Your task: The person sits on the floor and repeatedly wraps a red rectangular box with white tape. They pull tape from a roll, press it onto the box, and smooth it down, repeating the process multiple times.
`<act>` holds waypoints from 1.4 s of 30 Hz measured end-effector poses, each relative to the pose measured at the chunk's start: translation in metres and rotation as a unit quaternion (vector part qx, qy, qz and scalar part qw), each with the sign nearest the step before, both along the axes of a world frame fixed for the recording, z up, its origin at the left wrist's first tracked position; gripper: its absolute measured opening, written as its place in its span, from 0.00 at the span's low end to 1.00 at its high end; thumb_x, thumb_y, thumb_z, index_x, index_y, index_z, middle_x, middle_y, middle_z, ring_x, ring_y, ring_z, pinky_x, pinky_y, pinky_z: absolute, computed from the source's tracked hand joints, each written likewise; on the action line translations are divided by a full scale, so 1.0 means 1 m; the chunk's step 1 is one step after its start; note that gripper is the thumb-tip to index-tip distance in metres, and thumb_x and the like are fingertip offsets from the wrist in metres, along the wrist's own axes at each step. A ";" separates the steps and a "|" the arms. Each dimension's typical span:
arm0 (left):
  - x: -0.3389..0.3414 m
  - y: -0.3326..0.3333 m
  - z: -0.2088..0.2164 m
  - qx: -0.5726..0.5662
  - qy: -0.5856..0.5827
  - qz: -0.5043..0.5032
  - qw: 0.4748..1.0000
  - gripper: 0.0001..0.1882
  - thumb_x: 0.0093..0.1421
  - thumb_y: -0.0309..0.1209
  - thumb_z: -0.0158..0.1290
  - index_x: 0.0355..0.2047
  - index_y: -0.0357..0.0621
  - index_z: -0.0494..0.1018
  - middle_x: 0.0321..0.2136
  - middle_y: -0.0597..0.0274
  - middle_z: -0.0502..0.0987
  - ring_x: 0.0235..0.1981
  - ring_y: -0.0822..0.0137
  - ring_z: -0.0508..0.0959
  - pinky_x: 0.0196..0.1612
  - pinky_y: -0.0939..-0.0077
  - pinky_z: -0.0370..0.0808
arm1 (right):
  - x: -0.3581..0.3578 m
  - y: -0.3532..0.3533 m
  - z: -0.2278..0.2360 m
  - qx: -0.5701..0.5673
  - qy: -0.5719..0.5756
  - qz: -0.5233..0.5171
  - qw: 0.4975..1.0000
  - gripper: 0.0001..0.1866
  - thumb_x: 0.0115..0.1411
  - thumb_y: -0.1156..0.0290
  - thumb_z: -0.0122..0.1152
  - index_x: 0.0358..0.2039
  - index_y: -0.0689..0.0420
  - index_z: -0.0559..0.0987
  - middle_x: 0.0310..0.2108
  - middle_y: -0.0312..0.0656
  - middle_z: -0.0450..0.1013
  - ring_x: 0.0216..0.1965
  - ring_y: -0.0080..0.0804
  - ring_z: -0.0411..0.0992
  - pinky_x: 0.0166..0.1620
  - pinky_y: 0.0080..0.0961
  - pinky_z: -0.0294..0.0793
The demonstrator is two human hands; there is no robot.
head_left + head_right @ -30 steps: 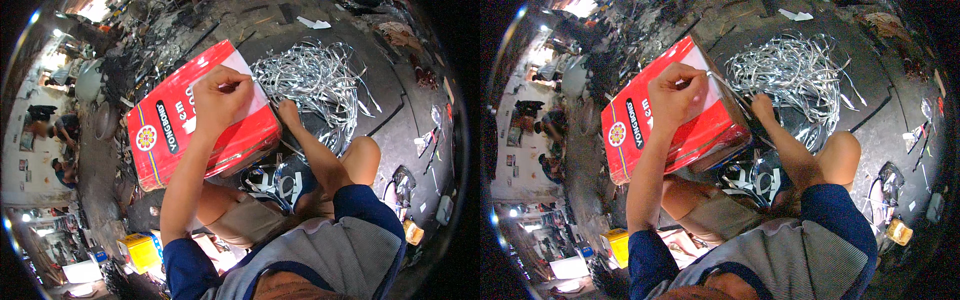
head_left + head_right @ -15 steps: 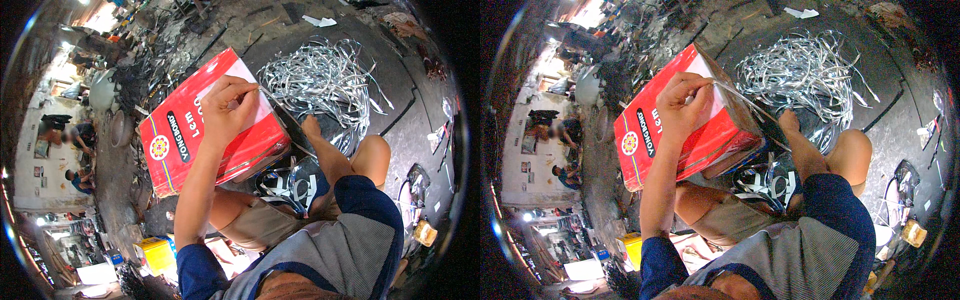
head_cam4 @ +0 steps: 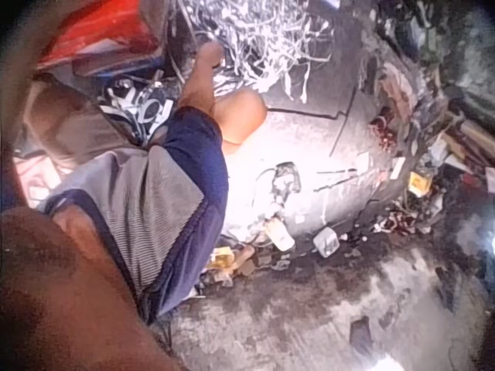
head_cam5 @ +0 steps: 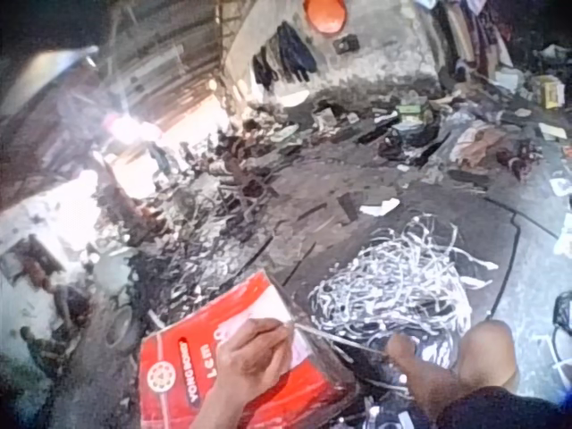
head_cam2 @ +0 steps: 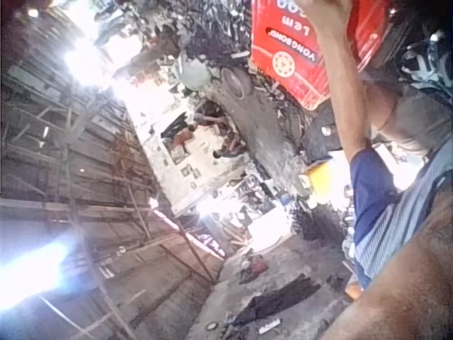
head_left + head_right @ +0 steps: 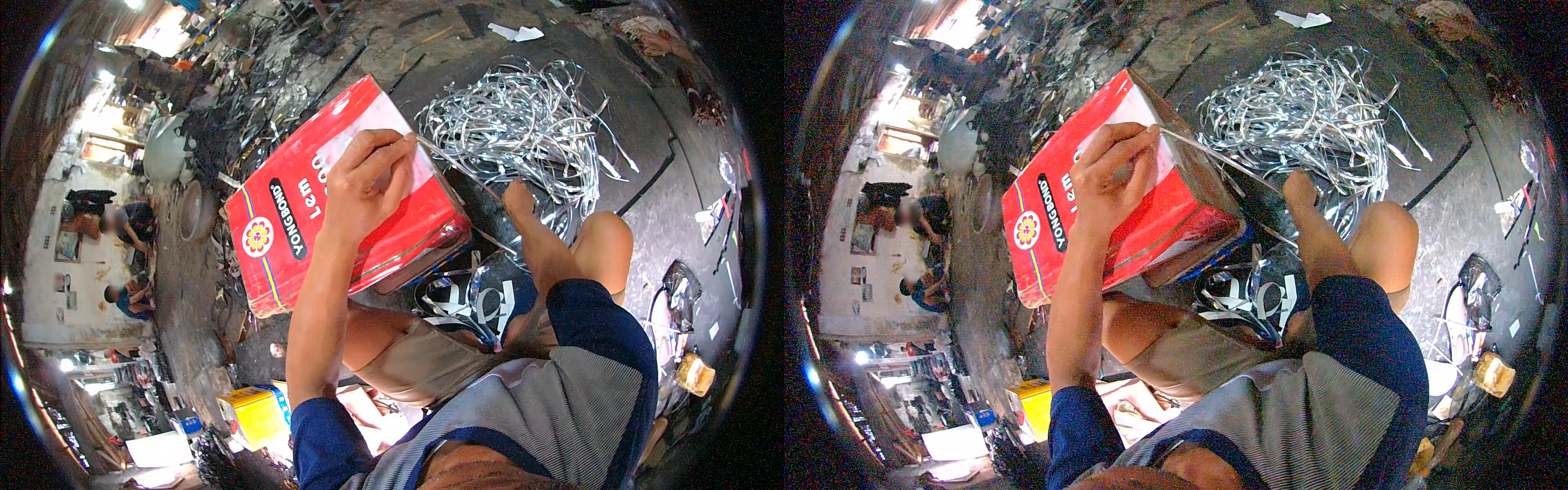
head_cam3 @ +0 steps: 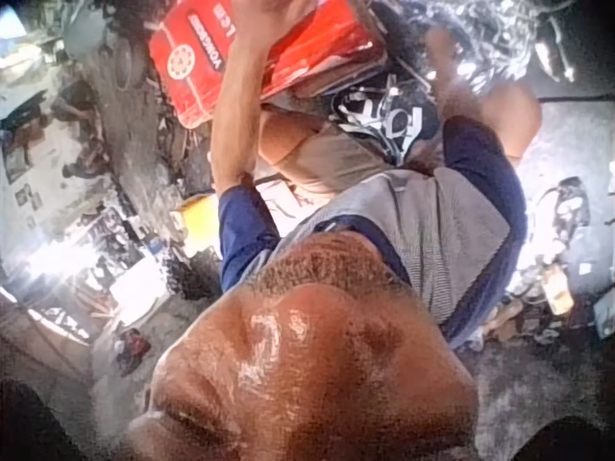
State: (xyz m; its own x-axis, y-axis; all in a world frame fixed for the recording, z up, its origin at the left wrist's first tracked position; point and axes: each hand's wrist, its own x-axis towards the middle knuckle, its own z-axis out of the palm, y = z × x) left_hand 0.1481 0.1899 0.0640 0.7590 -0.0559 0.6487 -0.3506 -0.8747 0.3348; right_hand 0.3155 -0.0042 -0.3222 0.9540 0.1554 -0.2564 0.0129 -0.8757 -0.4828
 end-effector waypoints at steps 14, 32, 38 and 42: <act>0.001 -0.002 -0.001 0.122 0.024 0.025 0.992 0.23 0.54 0.39 0.61 0.51 0.50 0.78 0.52 0.51 0.75 0.54 0.49 0.73 0.56 0.60 0.70 | 0.023 -0.050 -0.010 -0.062 0.012 -0.087 0.994 0.17 0.57 0.64 0.52 0.37 0.61 0.84 0.40 0.55 0.79 0.43 0.53 0.78 0.46 0.44 0.78; -0.027 -0.019 -0.004 0.312 -0.071 0.095 0.943 0.22 0.61 0.39 0.56 0.54 0.43 0.75 0.52 0.46 0.75 0.56 0.50 0.73 0.59 0.60 0.68 | -0.210 -0.033 0.043 -0.228 0.073 0.415 0.877 0.17 0.53 0.66 0.61 0.43 0.55 0.85 0.45 0.54 0.79 0.48 0.47 0.79 0.47 0.44 0.80; -0.121 -0.127 -0.033 -0.046 -0.016 -0.019 0.999 0.20 0.50 0.25 0.63 0.46 0.42 0.79 0.45 0.53 0.77 0.47 0.52 0.77 0.50 0.60 0.75 | -0.224 -0.043 0.025 0.001 0.038 0.531 0.846 0.17 0.55 0.59 0.62 0.42 0.53 0.81 0.37 0.47 0.78 0.39 0.41 0.76 0.40 0.38 0.77; -0.160 -0.138 -0.086 -0.249 0.166 0.071 0.952 0.25 0.54 0.28 0.64 0.53 0.39 0.75 0.50 0.48 0.74 0.49 0.52 0.76 0.52 0.64 0.73 | -0.201 -0.036 0.163 0.277 0.152 0.601 0.734 0.15 0.53 0.62 0.67 0.37 0.57 0.79 0.29 0.44 0.75 0.30 0.34 0.73 0.34 0.34 0.72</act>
